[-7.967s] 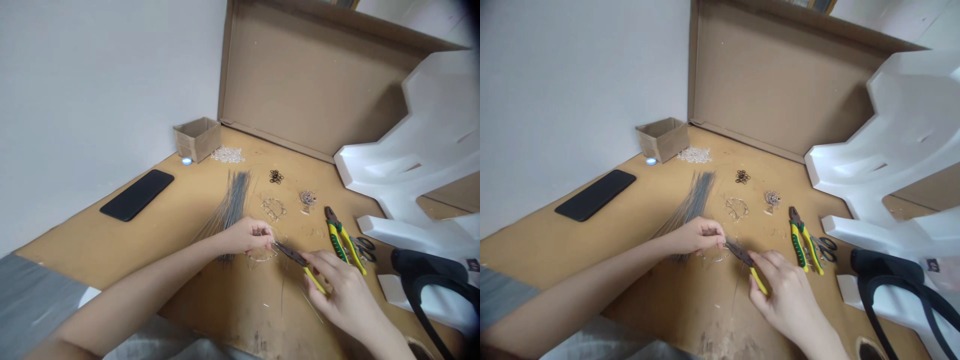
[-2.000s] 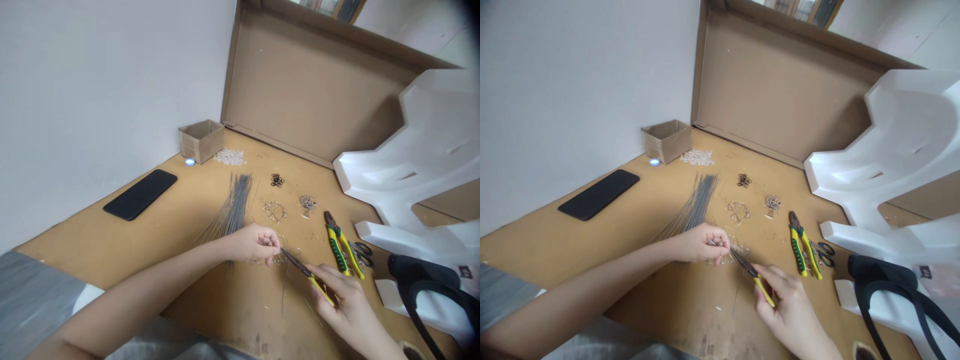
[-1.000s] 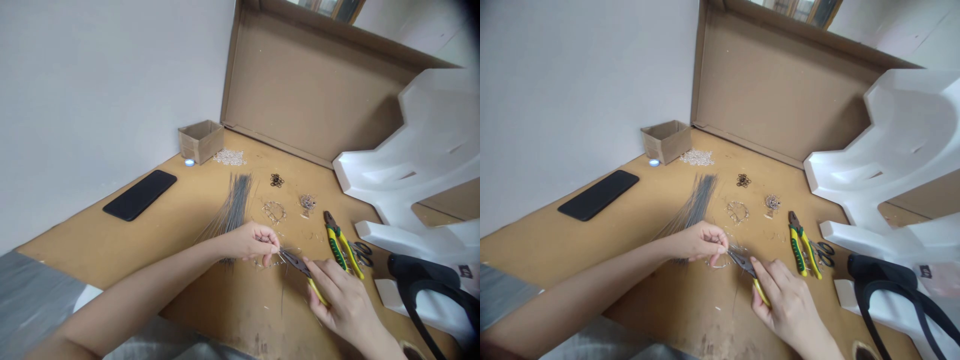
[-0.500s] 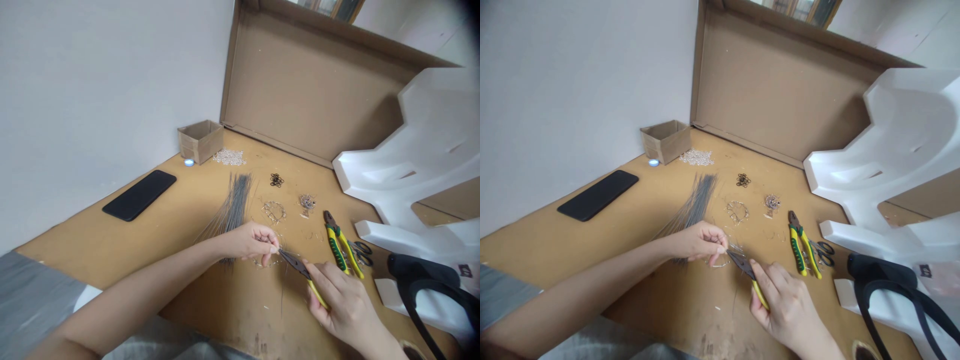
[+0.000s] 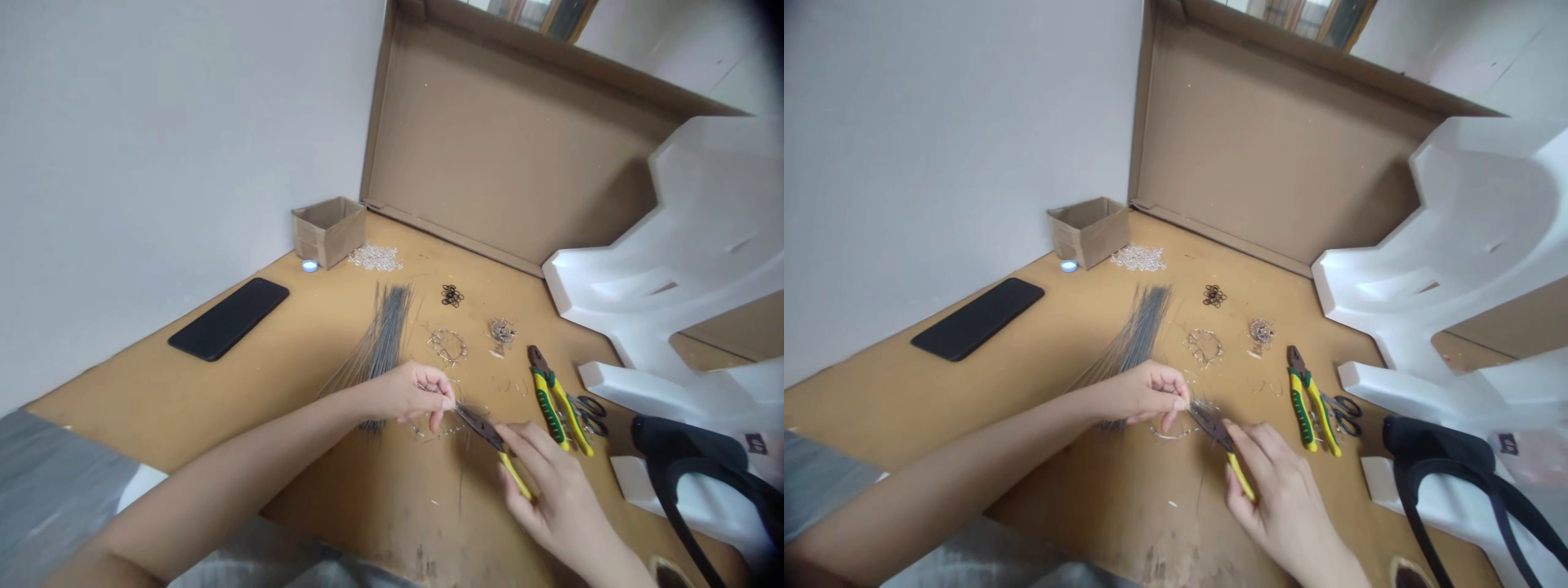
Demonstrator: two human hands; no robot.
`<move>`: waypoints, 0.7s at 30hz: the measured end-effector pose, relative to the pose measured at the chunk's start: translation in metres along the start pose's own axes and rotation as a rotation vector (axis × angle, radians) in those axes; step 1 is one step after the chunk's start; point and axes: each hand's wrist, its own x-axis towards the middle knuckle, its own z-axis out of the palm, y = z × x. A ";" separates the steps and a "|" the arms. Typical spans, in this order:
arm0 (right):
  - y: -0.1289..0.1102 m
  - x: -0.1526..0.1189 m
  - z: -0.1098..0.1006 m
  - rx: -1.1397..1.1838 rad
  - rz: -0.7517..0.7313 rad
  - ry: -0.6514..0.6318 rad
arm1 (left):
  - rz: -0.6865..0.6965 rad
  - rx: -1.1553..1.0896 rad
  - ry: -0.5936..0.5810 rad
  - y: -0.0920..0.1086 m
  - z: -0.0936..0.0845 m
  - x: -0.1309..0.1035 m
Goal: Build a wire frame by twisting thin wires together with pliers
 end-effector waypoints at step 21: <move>0.007 -0.004 0.003 -0.221 -0.162 0.070 | -0.004 -0.004 -0.041 -0.002 -0.002 -0.001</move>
